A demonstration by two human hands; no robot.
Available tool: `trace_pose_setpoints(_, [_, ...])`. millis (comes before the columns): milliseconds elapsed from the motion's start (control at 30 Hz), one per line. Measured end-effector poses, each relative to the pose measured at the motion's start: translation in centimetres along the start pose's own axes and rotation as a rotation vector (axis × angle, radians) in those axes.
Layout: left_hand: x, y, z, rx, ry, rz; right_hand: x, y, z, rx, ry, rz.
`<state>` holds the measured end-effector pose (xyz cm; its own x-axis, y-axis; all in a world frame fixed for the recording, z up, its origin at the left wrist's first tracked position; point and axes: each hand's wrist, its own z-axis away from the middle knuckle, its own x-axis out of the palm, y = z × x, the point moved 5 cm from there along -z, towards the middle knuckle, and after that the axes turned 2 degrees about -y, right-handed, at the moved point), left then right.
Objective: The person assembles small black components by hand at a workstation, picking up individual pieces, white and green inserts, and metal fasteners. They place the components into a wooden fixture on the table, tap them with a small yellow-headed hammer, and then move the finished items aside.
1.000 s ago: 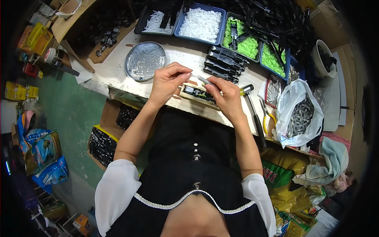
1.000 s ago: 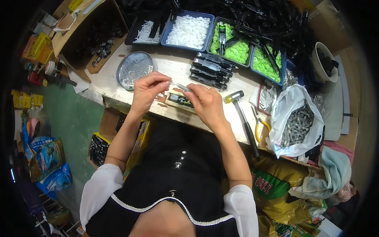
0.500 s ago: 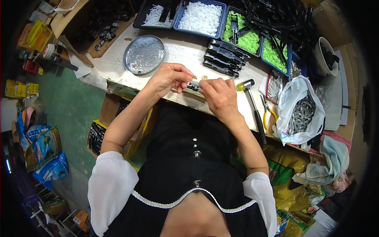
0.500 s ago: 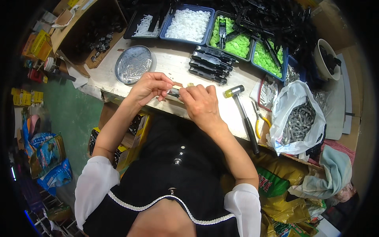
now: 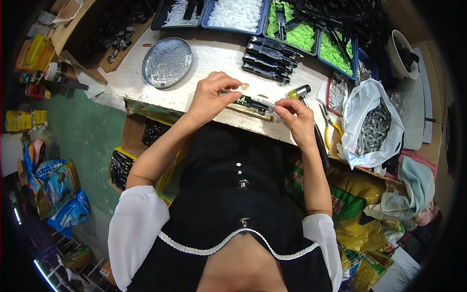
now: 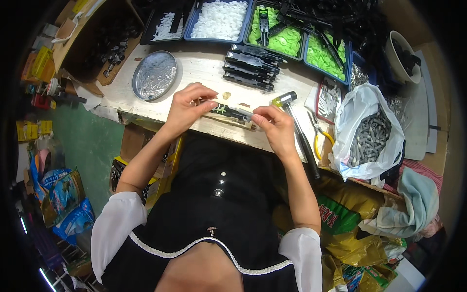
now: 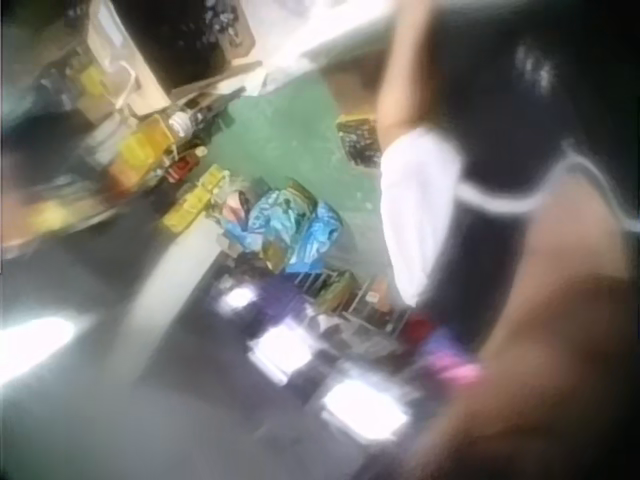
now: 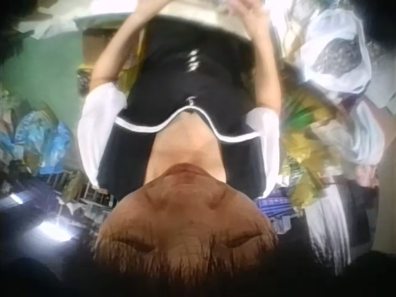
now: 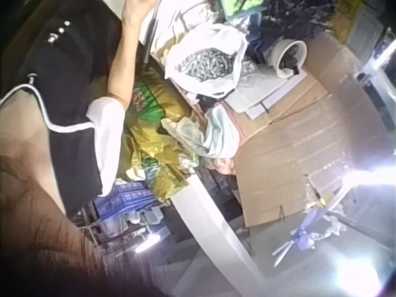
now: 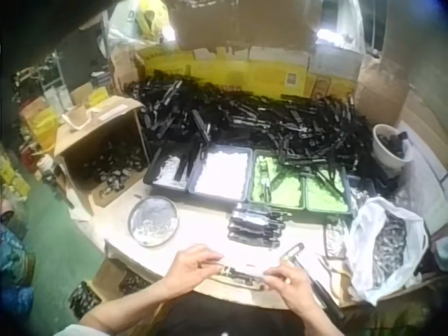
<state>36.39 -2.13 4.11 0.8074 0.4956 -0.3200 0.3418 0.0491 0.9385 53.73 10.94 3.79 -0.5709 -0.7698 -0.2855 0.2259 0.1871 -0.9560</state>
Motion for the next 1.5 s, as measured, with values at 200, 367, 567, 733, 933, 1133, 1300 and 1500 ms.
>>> trace_pose_setpoints(200, [1.9,-0.3,1.0,0.175,0.031,-0.438,0.7,0.6,-0.2,0.072,-0.041,0.005])
trace_pose_setpoints(367, [2.1,-0.8,0.9,0.170,0.049,-0.460,1.3,0.7,-0.6,0.075,-0.057,0.015])
trace_pose_setpoints(567, [2.1,-0.8,0.7,0.101,0.051,-0.418,1.7,0.2,-0.8,0.044,-0.062,0.086])
trace_pose_setpoints(733, [2.0,-1.1,0.8,0.107,0.060,-0.396,1.9,-0.1,-0.9,-0.016,-0.065,0.156])
trace_pose_setpoints(933, [2.1,-1.2,1.0,0.166,0.075,-0.377,1.9,-0.2,-1.1,-0.064,-0.075,0.229])
trace_pose_setpoints(1133, [2.4,-1.1,0.7,0.164,0.029,-0.407,1.2,2.2,-1.8,0.247,0.014,0.214])
trace_pose_setpoints(1300, [2.2,-1.4,0.9,0.169,0.058,-0.372,1.7,2.6,-2.0,0.352,-0.096,0.181])
trace_pose_setpoints(1500, [2.3,-1.4,0.9,0.188,0.057,-0.362,1.4,1.3,-2.1,0.331,-0.106,0.360])
